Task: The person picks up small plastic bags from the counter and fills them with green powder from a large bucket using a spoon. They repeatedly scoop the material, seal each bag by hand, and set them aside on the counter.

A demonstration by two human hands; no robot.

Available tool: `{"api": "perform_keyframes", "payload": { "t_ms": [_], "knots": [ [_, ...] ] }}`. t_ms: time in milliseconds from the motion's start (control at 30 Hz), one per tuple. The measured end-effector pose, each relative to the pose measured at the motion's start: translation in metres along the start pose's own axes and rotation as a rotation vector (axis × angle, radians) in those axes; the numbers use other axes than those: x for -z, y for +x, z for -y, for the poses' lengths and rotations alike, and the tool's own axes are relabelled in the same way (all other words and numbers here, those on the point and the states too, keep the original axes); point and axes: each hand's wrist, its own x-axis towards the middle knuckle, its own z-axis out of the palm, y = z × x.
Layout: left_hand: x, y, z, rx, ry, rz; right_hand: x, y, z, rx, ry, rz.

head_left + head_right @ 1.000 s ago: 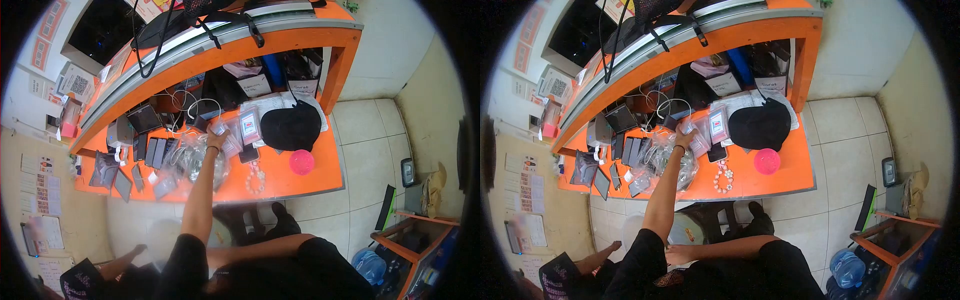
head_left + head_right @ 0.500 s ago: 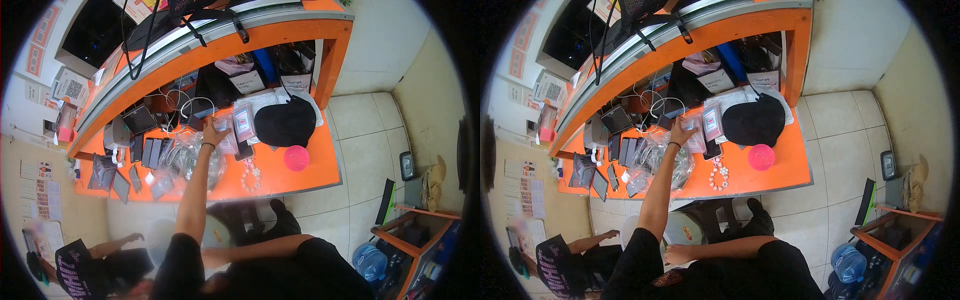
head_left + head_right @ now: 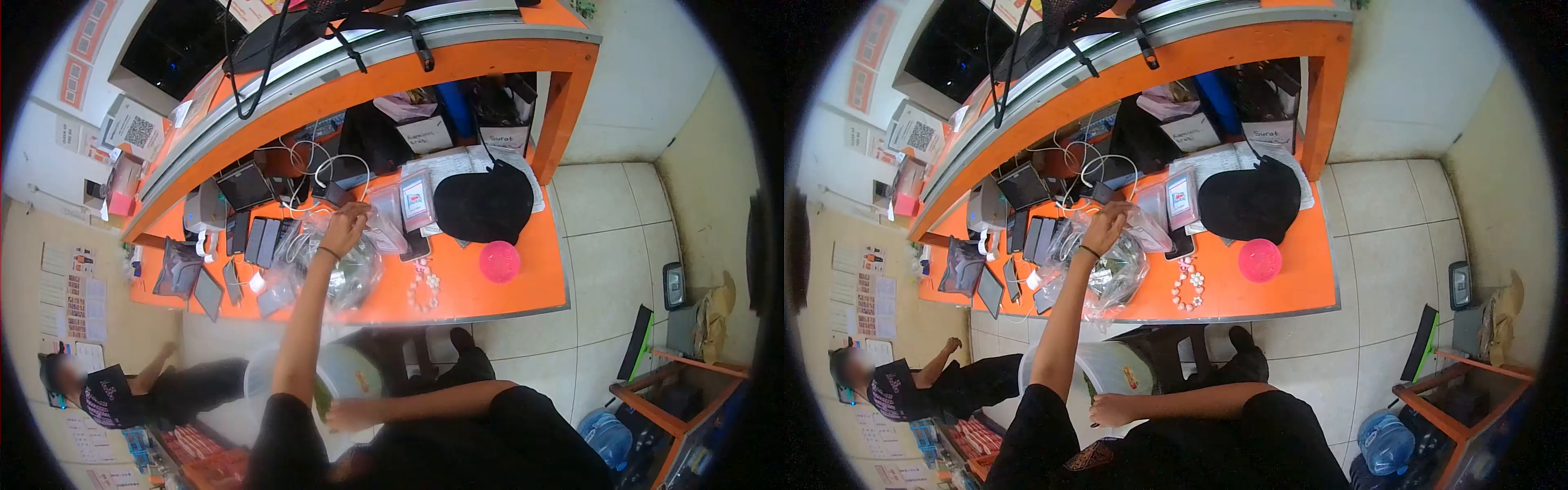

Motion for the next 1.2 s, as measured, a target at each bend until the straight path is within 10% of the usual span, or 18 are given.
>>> {"api": "perform_keyframes", "payload": {
  "t_ms": [300,1200],
  "knots": [
    [0.021,0.002,0.006,-0.024,0.191,0.319,-0.002,0.001,0.002,0.016,-0.114,-0.007],
    [0.047,0.013,-0.021,-0.042,0.298,0.016,-0.001,0.0,0.004,0.03,-0.172,-0.02]
  ]
}}
